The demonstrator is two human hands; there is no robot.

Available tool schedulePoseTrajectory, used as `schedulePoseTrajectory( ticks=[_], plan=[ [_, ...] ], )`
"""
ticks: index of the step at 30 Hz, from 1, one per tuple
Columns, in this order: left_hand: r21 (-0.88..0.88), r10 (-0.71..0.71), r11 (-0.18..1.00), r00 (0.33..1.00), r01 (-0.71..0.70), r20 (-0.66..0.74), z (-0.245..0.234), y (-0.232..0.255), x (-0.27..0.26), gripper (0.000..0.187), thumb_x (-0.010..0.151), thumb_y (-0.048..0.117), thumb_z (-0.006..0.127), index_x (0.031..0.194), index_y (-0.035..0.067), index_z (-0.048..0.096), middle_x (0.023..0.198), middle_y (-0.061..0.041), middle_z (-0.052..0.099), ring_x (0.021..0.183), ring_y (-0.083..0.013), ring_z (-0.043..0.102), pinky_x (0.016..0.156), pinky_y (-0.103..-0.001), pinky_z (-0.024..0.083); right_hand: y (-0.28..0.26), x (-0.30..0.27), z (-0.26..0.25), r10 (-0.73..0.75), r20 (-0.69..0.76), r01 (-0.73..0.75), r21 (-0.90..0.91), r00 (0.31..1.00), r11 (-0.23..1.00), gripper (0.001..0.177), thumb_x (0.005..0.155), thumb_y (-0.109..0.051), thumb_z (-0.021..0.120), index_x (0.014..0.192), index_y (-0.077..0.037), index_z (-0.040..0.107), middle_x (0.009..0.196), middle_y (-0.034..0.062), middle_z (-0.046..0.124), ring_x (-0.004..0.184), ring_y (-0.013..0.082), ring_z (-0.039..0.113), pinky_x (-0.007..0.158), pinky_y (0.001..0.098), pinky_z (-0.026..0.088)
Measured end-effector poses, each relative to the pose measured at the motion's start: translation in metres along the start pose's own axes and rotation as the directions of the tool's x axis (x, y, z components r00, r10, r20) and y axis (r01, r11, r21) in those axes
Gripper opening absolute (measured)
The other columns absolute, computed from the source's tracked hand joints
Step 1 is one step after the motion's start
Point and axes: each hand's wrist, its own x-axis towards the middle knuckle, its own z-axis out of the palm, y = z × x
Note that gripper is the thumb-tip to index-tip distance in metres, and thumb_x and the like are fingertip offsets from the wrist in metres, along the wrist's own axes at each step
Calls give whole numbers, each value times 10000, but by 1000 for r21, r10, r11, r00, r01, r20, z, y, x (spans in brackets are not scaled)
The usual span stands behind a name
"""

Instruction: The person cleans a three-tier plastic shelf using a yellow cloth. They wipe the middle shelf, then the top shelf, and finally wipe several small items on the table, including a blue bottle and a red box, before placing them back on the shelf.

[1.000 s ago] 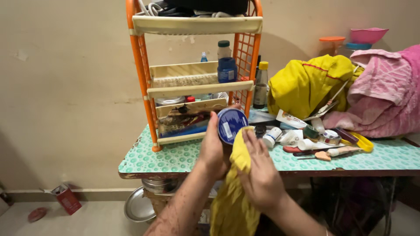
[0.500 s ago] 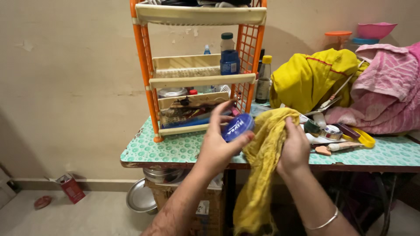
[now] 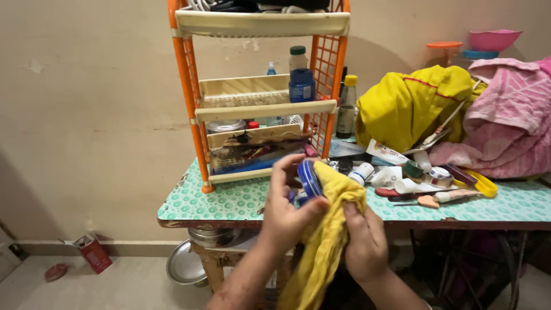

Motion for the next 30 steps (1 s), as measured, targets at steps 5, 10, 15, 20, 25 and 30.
schedulePoseTrajectory(
  ticks=[5,10,15,20,25,30],
  plan=[
    [-519,-229,837,973,175,-41,27,-24,-6,614,1104,429,352,1506,-31,418,1395,-164,574,1288,-240,556,1134,-379,423,-15,15,33,-198,132,235,-400,971,886,439,1043,-130,459,1401,115,529,1345,210,650,1240,254,617,1066,354,449],
    [-745,-432,573,898,342,80,20,-19,-4,647,1069,444,224,1506,12,425,1384,-160,619,1295,-267,590,1148,-401,430,-21,15,41,-456,524,684,-651,719,330,445,997,-66,476,1375,167,484,1528,357,472,1504,473,402,1263,522,249],
    [-813,-514,445,850,376,112,18,-1,-12,614,1094,453,235,1446,29,506,1312,-178,643,1200,-304,599,1091,-469,439,-22,3,16,-437,620,754,-591,652,287,421,989,-81,489,1339,149,524,1507,311,503,1489,441,460,1284,524,269],
    [-782,-657,379,739,495,149,23,8,-15,604,1075,457,268,1406,27,533,1311,-131,676,1202,-230,653,1082,-387,481,-22,13,24,-414,475,619,-697,776,361,430,1000,-67,512,1365,158,543,1513,307,523,1499,447,443,1266,513,262],
    [-773,-635,438,767,458,95,-2,5,-14,592,1087,460,282,1399,55,580,1219,-131,676,1102,-244,659,1015,-408,504,-12,0,41,-399,610,728,-602,684,328,468,953,-60,534,1357,177,516,1488,332,516,1468,454,449,1243,520,271],
    [-794,-659,436,751,425,40,-13,6,-10,598,1081,431,271,1350,5,594,1160,-125,717,1074,-225,682,1007,-384,528,-1,11,28,-465,547,702,-653,696,282,437,952,-39,491,1350,139,530,1460,288,552,1469,439,469,1246,524,324]
  ],
)
